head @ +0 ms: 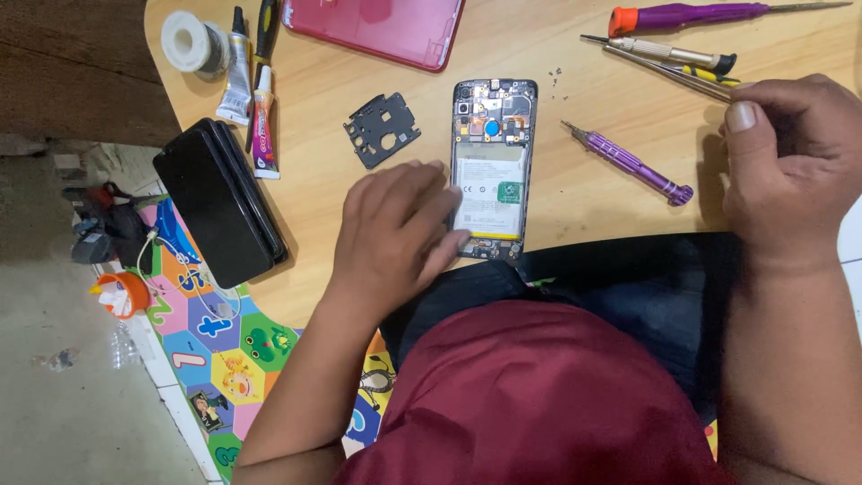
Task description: Disassembling a smartphone by unscrewing internal components and using a soldering iron to detach parts.
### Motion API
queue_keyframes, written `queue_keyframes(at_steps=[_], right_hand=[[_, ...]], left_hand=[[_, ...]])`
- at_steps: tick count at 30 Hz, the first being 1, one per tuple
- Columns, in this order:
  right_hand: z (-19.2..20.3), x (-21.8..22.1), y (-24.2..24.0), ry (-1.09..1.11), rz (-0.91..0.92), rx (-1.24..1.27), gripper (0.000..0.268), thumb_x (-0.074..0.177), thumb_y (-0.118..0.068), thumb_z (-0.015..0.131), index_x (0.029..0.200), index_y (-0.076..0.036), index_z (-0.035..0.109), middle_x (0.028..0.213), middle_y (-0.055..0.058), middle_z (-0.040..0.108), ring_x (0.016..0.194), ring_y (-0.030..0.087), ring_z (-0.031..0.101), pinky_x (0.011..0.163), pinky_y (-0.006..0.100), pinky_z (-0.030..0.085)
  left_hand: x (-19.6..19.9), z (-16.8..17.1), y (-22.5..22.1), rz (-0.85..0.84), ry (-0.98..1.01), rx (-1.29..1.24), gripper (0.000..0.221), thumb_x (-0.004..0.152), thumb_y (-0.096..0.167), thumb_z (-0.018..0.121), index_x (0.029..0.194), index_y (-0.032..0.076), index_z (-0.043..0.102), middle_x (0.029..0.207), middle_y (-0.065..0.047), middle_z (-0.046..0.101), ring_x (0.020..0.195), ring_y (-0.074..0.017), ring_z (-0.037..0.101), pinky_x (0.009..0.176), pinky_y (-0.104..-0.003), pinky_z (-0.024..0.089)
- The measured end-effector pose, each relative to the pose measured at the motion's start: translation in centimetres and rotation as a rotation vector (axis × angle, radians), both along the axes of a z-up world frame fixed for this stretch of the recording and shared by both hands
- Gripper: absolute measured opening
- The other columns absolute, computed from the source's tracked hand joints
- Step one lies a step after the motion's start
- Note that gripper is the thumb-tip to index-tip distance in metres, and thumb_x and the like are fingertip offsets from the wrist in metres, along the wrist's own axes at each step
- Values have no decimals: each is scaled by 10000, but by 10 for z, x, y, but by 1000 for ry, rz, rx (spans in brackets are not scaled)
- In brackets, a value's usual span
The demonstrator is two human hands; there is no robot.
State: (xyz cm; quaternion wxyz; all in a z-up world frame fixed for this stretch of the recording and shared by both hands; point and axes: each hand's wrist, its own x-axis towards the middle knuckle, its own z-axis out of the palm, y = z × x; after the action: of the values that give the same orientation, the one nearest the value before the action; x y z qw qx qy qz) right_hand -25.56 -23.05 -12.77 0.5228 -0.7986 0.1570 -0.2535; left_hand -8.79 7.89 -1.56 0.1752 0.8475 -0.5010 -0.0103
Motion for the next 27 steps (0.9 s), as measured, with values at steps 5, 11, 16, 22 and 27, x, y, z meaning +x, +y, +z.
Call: queue_keyframes(at_steps=[5,11,16,22,27], right_hand=[[-2,-2,-2,11,26,-87,76,1284,287,572,1350,254,587,1219,297,539,1019,339,554,983,427,487],[0,-2,-1,4,25,-91,85,1282,298,567,1355,261,586,1225,301,533,1011,340,555,981,421,482],[-7,-4,-1,11,16,-23,96,1297,255,541,1387,223,551,1293,282,510,1054,325,535,1019,413,471],[-6,-3,-2,-7,46,-36,94,1322,284,547,1399,230,547,1285,279,517,1061,332,573,1028,417,505],[-6,-3,-2,-20,55,-110,110,1310,304,556,1409,255,554,1308,323,525,1091,369,555,1050,451,500]], left_hand=[[-7,-8,9,20,17,23,461,858,273,845,1242,79,678,1317,-102,631,1254,-300,598,1068,-460,413],[-4,-5,7,-11,3,2,422,845,259,865,1183,72,697,1282,-93,647,1223,-289,613,1051,-451,420],[-4,-11,11,2,0,-3,461,848,277,885,1217,85,686,1268,-83,654,1207,-268,627,1040,-430,422],[-3,-4,16,25,-62,-50,409,836,199,837,1193,53,703,1221,-98,672,1179,-282,641,1034,-430,432],[1,4,20,21,-95,6,426,831,207,854,1205,62,708,1265,-94,654,1189,-280,626,1033,-439,428]])
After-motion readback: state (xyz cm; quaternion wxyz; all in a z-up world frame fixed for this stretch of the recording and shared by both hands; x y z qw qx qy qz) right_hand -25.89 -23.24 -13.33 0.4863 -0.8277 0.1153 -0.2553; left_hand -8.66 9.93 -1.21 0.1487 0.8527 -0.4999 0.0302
